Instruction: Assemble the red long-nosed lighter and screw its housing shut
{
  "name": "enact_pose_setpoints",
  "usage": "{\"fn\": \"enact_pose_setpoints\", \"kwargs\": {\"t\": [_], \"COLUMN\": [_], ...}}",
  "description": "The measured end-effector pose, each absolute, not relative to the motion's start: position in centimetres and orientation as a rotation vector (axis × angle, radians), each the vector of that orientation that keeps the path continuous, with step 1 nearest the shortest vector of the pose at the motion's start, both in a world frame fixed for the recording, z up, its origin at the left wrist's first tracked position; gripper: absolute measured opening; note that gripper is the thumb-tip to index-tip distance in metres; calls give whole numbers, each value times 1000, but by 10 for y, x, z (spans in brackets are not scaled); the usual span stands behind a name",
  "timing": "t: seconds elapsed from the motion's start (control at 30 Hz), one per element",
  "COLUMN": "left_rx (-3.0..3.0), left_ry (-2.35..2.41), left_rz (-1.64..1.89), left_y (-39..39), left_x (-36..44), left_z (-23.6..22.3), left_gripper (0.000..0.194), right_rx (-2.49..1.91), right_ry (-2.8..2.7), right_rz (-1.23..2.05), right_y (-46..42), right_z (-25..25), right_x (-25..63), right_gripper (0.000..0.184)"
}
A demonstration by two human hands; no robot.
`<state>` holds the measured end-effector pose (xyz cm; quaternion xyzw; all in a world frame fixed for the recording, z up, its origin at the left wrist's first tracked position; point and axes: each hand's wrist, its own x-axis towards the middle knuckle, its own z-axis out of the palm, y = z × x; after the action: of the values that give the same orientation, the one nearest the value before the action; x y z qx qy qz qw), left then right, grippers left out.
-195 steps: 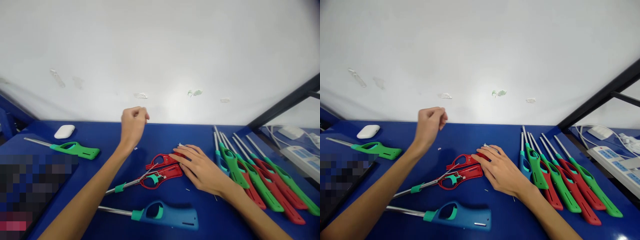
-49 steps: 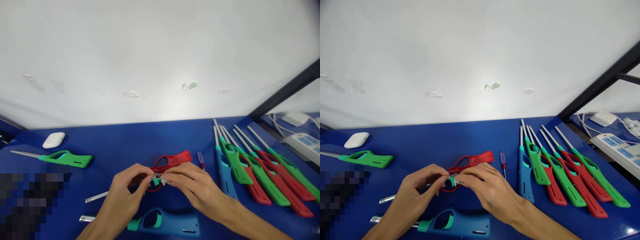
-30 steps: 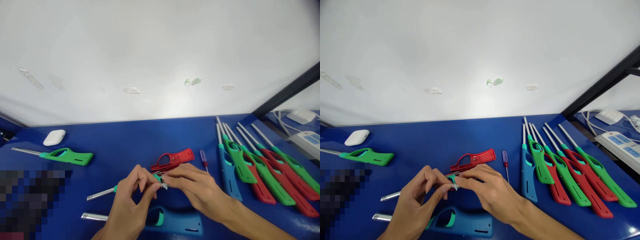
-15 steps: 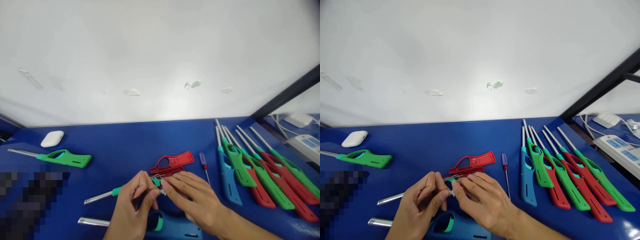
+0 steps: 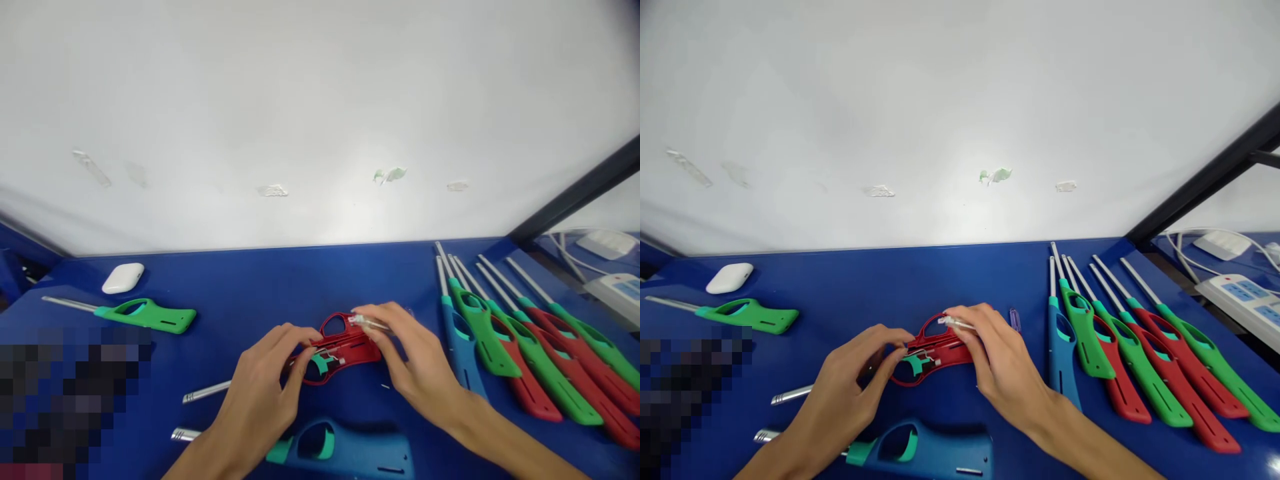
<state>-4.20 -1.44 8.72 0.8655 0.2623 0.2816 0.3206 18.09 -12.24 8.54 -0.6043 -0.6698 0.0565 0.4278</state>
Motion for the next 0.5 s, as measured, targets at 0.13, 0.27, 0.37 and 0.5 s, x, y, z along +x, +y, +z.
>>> {"fn": "enact_pose_setpoints", "kwargs": {"t": [0.13,0.27,0.37,0.5], "left_rx": [2513,2592,2625,2629], "left_ry": [663,660,650,660], "left_rz": [754,648,576,536], "left_y": [-15,-21,-23,-25], "left_x": [-43,-40,-39,-37], "left_z": [76,75,77,76], "left_gripper": [22,23,23,19], "right_rx": [-1668,-1705,-1711,-1684], "right_ry": [-1610,-1629,-1710,-1850], "right_rz": [285,387,429,392], "right_y": [-124,-125,-122,-117], "right_z": [89,78,68,61], "right_x": [182,181,182,187], "right_gripper": [26,15,16,21]}}
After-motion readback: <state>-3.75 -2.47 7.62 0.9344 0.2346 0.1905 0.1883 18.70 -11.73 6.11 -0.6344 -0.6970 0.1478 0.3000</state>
